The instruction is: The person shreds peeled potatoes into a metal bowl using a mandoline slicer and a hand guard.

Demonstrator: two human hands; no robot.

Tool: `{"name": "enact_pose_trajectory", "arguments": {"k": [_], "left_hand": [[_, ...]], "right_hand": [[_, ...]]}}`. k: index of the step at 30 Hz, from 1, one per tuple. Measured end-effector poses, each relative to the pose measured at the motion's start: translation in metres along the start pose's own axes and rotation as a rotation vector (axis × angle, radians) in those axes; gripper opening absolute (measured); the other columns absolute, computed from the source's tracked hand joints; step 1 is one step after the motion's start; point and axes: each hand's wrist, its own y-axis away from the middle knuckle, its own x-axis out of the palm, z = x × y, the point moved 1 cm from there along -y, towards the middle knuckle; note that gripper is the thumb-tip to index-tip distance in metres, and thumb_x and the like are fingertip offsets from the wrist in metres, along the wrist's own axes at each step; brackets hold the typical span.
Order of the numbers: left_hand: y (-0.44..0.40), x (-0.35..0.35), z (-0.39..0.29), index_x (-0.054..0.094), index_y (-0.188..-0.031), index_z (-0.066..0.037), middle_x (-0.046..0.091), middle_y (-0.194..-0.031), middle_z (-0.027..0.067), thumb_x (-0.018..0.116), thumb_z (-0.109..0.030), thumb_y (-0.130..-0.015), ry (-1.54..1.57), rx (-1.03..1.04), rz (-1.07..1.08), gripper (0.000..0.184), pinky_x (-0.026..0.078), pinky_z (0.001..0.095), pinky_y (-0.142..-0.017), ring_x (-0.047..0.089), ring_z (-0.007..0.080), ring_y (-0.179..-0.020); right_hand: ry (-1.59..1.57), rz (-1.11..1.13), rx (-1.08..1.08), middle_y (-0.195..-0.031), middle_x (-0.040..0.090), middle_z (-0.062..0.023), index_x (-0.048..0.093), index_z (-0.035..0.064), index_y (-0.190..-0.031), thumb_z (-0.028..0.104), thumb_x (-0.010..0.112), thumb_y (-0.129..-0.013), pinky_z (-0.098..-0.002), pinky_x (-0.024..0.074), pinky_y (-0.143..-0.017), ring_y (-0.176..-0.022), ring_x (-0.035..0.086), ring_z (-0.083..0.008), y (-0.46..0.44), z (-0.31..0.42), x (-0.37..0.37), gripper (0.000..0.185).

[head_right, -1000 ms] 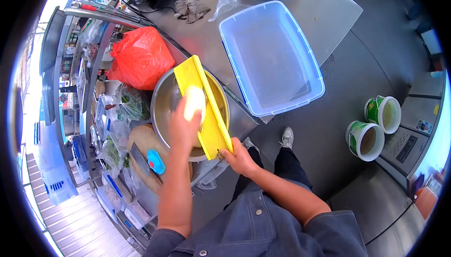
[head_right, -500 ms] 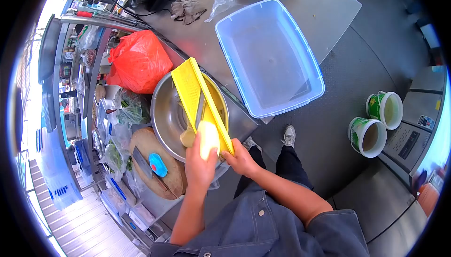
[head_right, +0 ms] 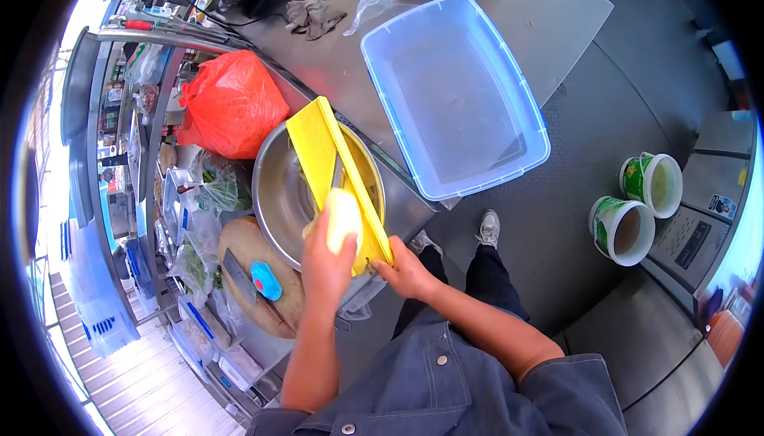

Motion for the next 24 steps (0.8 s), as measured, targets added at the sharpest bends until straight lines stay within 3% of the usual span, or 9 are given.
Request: {"name": "enact_pose_trajectory", "arguments": {"k": [2, 6, 8, 9, 11, 14, 18, 21, 24], "left_hand": [[-0.063, -0.013, -0.005, 0.051, -0.141, -0.006, 0.064, -0.118, 0.0299, 0.070, -0.027, -0.088, -0.090, -0.149, -0.027, 0.061, 0.050, 0.0496, -0.091, 0.063, 0.0453, -0.108], [-0.082, -0.013, 0.009, 0.052, -0.139, -0.003, 0.069, -0.106, 0.0289, 0.070, -0.026, -0.087, -0.075, -0.033, -0.070, 0.059, 0.053, 0.0481, -0.086, 0.067, 0.0436, -0.098], [-0.014, -0.008, -0.007, 0.049, -0.144, -0.005, 0.062, -0.123, 0.0295, 0.070, -0.023, -0.087, 0.014, -0.102, 0.035, 0.064, 0.048, 0.0480, -0.097, 0.062, 0.0434, -0.114], [0.009, -0.004, -0.014, 0.047, -0.146, -0.007, 0.060, -0.124, 0.0298, 0.070, -0.023, -0.087, -0.064, 0.070, -0.078, 0.066, 0.047, 0.0487, -0.098, 0.060, 0.0429, -0.115], [0.004, 0.004, -0.004, 0.048, -0.146, -0.006, 0.061, -0.122, 0.0300, 0.070, -0.024, -0.087, -0.012, 0.080, -0.068, 0.065, 0.047, 0.0487, -0.097, 0.060, 0.0433, -0.114], [-0.060, -0.014, -0.006, 0.048, -0.145, -0.010, 0.062, -0.121, 0.0291, 0.065, -0.034, -0.091, -0.121, -0.202, 0.011, 0.062, 0.048, 0.0488, -0.095, 0.062, 0.0428, -0.111], [-0.083, -0.014, 0.013, 0.049, -0.144, -0.009, 0.067, -0.104, 0.0272, 0.065, -0.036, -0.091, -0.084, -0.073, -0.011, 0.062, 0.050, 0.0507, -0.090, 0.064, 0.0444, -0.100], [0.013, -0.005, -0.010, 0.048, -0.144, -0.001, 0.061, -0.122, 0.0309, 0.070, -0.024, -0.087, 0.000, 0.061, -0.029, 0.065, 0.047, 0.0469, -0.098, 0.060, 0.0445, -0.114], [0.013, 0.003, 0.002, 0.049, -0.143, -0.003, 0.061, -0.120, 0.0323, 0.069, -0.024, -0.088, 0.074, 0.010, -0.026, 0.063, 0.048, 0.0478, -0.097, 0.060, 0.0449, -0.114]], "right_hand": [[0.009, -0.001, -0.025, -0.080, 0.058, -0.0088, 0.044, 0.0007, -0.107, 0.016, 0.062, -0.097, -0.0322, 0.0493, -0.061, -0.070, 0.060, -0.0146, -0.002, -0.006, 0.006, 0.026], [0.020, -0.043, 0.004, -0.081, 0.058, -0.0094, 0.044, 0.0009, -0.106, 0.016, 0.063, -0.097, -0.0320, 0.0500, -0.061, -0.069, 0.060, -0.0148, 0.004, 0.003, 0.008, 0.026], [0.002, -0.073, 0.042, -0.081, 0.058, -0.0097, 0.044, 0.0011, -0.106, 0.016, 0.063, -0.097, -0.0320, 0.0499, -0.061, -0.069, 0.060, -0.0152, -0.001, 0.007, 0.005, 0.026], [-0.002, -0.049, 0.040, -0.081, 0.058, -0.0096, 0.043, 0.0012, -0.105, 0.016, 0.063, -0.097, -0.0320, 0.0498, -0.061, -0.068, 0.060, -0.0153, 0.000, 0.006, 0.006, 0.026], [0.049, -0.009, 0.047, -0.080, 0.058, -0.0093, 0.043, 0.0014, -0.105, 0.015, 0.062, -0.097, -0.0320, 0.0496, -0.061, -0.067, 0.060, -0.0153, 0.004, 0.005, 0.002, 0.025], [0.055, -0.029, -0.053, -0.080, 0.058, -0.0091, 0.043, 0.0019, -0.105, 0.015, 0.062, -0.097, -0.0319, 0.0495, -0.060, -0.067, 0.060, -0.0152, 0.001, -0.007, 0.007, 0.024], [0.025, -0.064, 0.012, -0.079, 0.059, -0.0089, 0.043, 0.0016, -0.104, 0.015, 0.061, -0.098, -0.0326, 0.0485, -0.060, -0.067, 0.060, -0.0154, 0.002, 0.001, 0.010, 0.023], [-0.019, -0.041, 0.004, -0.079, 0.059, -0.0089, 0.043, 0.0013, -0.103, 0.015, 0.061, -0.098, -0.0327, 0.0485, -0.060, -0.067, 0.060, -0.0154, 0.001, 0.000, 0.009, 0.023], [0.078, -0.021, -0.009, -0.080, 0.059, -0.0087, 0.044, 0.0014, -0.103, 0.015, 0.061, -0.098, -0.0318, 0.0495, -0.060, -0.067, 0.060, -0.0150, 0.002, -0.003, 0.006, 0.023]]}}
